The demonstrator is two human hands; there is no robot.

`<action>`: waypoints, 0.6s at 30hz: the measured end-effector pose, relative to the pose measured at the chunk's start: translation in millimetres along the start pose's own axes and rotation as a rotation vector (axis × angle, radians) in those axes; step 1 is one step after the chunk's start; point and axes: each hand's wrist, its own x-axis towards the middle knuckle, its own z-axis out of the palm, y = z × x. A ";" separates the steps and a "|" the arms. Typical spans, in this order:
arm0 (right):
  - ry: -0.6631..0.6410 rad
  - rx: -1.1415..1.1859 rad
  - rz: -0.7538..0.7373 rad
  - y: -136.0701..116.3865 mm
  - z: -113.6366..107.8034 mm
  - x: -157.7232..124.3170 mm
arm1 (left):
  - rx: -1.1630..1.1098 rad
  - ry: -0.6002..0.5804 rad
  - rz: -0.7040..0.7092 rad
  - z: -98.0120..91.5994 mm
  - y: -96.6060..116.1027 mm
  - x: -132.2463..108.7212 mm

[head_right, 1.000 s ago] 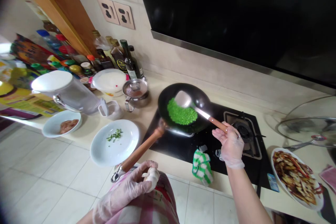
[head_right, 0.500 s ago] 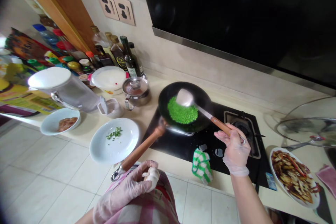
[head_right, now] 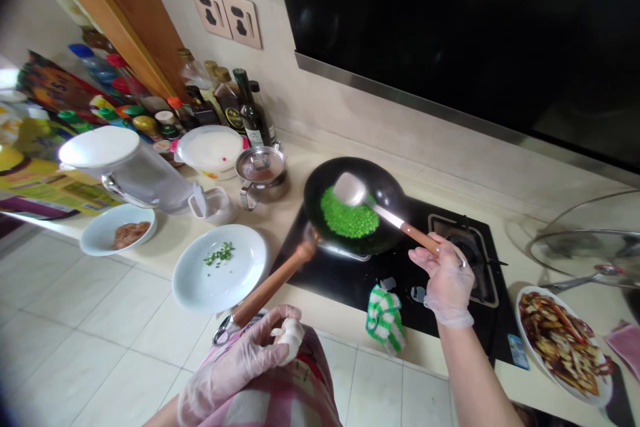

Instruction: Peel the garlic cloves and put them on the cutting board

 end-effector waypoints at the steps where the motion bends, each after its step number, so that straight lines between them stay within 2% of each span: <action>1: 0.007 0.011 -0.013 0.0 -1.1 0.0 | -0.016 -0.007 0.003 -0.8 -2.4 1.0; 6: -0.006 0.008 -0.106 -2.7 -5.5 -8.1 | -0.095 -0.082 0.029 -3.5 -15.2 8.0; 12: 0.014 0.020 0.024 -1.4 -11.2 -14.4 | -0.063 -0.156 0.073 -1.1 -13.0 11.2; 15: 0.031 0.056 0.044 0.9 -34.9 -18.6 | -0.007 -0.191 0.098 0.8 -5.8 10.3; 18: -0.007 0.072 0.031 7.9 -77.2 -23.6 | -0.014 -0.172 0.076 1.6 -2.3 10.1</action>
